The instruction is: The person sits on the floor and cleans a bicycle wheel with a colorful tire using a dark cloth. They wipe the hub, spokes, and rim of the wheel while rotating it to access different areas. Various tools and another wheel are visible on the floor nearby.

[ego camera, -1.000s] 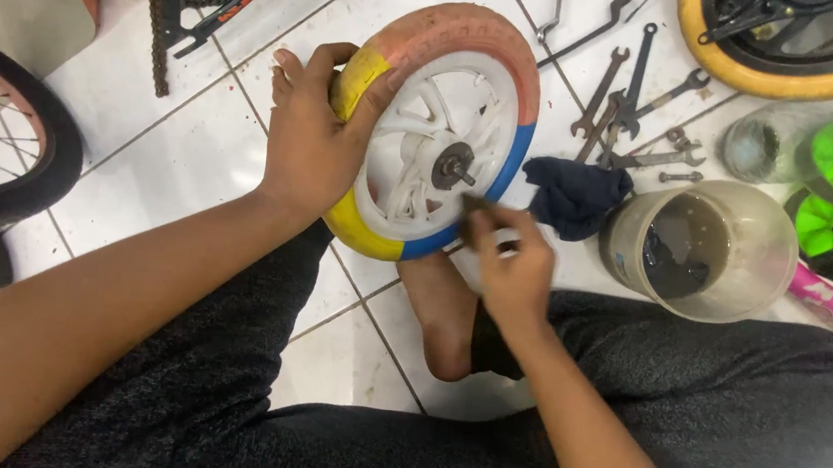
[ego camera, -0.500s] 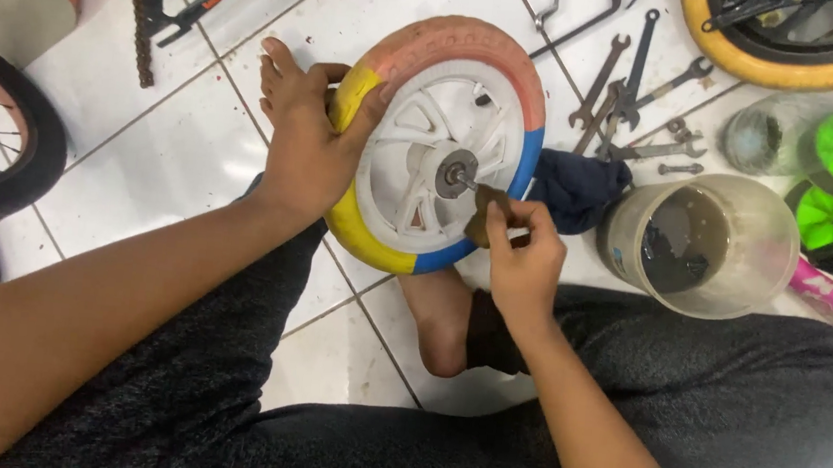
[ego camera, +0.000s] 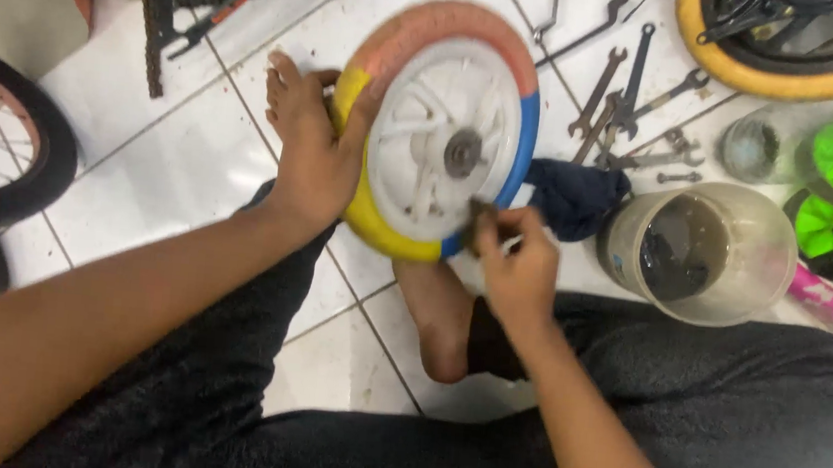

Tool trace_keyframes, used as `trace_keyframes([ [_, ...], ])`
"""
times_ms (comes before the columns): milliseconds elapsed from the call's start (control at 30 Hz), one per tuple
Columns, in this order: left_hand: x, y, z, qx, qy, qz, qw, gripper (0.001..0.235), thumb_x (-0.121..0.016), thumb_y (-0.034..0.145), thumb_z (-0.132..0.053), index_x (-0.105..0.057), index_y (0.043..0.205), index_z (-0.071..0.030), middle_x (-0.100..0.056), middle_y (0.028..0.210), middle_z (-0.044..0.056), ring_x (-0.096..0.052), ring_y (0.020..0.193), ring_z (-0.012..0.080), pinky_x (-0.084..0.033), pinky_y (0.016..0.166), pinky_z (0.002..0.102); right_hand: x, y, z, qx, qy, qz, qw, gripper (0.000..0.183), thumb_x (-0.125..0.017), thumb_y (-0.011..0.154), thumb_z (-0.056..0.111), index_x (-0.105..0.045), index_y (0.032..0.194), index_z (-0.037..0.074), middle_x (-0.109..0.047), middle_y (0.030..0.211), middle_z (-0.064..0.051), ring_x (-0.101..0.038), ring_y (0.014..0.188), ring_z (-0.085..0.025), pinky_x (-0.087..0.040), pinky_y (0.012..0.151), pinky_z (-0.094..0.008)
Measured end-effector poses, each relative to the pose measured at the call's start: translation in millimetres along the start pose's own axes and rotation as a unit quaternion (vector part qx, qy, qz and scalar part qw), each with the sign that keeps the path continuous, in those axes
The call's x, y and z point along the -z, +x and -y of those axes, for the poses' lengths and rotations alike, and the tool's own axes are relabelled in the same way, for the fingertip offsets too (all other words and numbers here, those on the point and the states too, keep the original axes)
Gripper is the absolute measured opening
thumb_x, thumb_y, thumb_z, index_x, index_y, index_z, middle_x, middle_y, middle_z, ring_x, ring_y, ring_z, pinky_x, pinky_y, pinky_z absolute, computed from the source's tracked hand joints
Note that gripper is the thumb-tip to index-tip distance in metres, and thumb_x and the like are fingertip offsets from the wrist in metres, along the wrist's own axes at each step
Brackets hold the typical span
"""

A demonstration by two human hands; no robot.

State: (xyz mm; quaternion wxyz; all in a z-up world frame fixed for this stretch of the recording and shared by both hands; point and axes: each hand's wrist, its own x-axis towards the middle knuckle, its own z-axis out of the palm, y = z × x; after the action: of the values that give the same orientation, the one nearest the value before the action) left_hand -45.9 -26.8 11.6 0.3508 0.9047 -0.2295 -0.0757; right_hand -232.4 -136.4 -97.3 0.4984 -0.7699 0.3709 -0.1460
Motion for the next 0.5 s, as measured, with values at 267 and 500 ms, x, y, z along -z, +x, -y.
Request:
trace_keyframes([
  [267, 7.0, -10.3, -7.8, 0.014, -0.01, 0.05, 0.999, 0.074, -0.041, 0.114, -0.04, 0.0, 0.147, 0.012, -0.042, 0.139, 0.034, -0.048, 0.139, 0.0508, -0.023, 0.117, 0.067, -13.2, -8.5, 4.6, 0.029, -0.03, 0.128, 0.991, 0.018, -0.066, 0.099, 0.018, -0.07, 0.111, 0.005, -0.077, 0.096, -0.017, -0.074, 0.088, -0.03, -0.06, 0.075, -0.041],
  [500, -12.4, -8.5, 39.2, -0.046, 0.007, 0.033, 0.998, 0.091, -0.05, 0.109, -0.041, 0.008, 0.149, 0.016, -0.039, 0.141, 0.032, -0.015, 0.148, 0.0481, -0.003, 0.119, 0.058, -3.7, -1.5, 9.0, 0.035, 0.013, 0.082, 0.996, 0.024, -0.066, 0.101, 0.022, -0.072, 0.114, 0.004, -0.077, 0.099, -0.017, -0.074, 0.086, -0.031, -0.06, 0.073, -0.043],
])
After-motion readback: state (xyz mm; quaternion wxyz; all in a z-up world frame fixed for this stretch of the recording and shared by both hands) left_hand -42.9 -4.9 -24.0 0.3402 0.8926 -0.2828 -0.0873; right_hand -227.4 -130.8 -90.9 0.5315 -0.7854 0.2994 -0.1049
